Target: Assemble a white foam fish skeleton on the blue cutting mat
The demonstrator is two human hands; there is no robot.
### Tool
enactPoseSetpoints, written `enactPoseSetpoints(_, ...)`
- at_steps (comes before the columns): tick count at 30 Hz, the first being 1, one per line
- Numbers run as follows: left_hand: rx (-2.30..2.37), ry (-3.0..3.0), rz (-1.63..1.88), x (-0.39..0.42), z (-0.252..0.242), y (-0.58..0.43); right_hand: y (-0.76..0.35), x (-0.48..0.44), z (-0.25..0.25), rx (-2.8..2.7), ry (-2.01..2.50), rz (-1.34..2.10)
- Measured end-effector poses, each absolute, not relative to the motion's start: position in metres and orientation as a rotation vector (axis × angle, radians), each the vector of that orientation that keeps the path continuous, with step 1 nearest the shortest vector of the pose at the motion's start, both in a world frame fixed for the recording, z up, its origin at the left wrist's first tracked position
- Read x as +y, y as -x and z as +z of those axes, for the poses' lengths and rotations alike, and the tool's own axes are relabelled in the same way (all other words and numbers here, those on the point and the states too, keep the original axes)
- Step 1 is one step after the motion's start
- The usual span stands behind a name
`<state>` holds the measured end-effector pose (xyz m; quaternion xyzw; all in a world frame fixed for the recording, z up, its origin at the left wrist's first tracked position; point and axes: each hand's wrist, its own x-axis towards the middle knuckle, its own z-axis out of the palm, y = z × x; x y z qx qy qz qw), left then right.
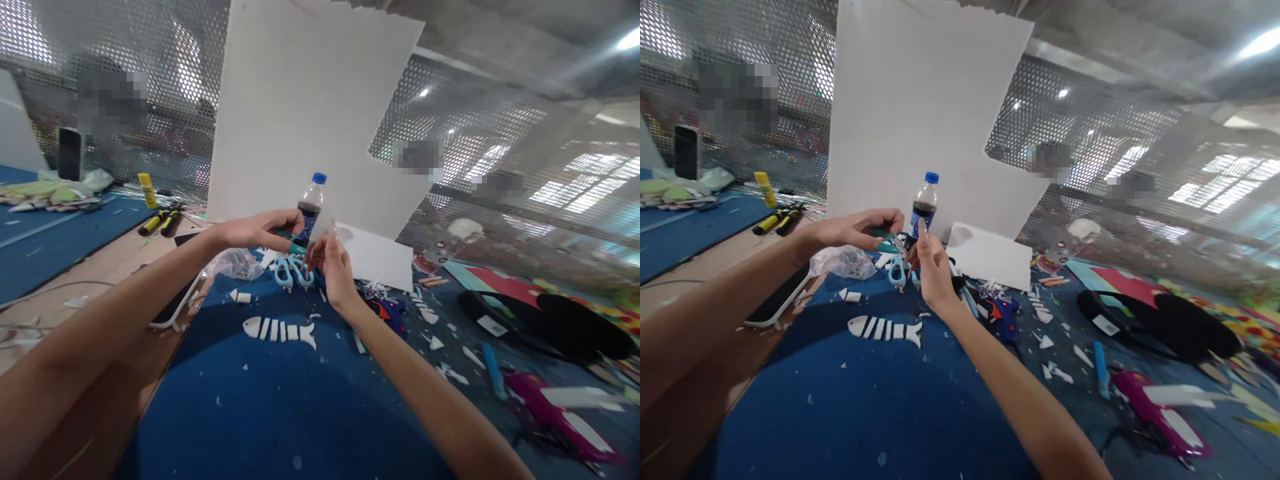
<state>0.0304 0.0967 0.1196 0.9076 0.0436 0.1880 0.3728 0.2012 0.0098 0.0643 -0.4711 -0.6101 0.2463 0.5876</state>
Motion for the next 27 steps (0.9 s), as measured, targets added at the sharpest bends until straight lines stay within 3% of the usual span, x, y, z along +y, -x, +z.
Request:
enactPoseSetpoints(11,0.103,-2.391,0.520,0.049,0.116,-0.052,-0.195,0.005,0.076,-1.103,0.951,0.688)
enactPoseSetpoints(17,0.246,-2.422,0.485,0.023,0.101,-0.051,-0.193,-0.028,0.076,-1.027,0.959,1.055)
enactPoseSetpoints(27,0.201,-2.206,0.610,-0.010,0.072,-0.041,-0.194,-0.041,0.051,-1.015,0.986,0.967)
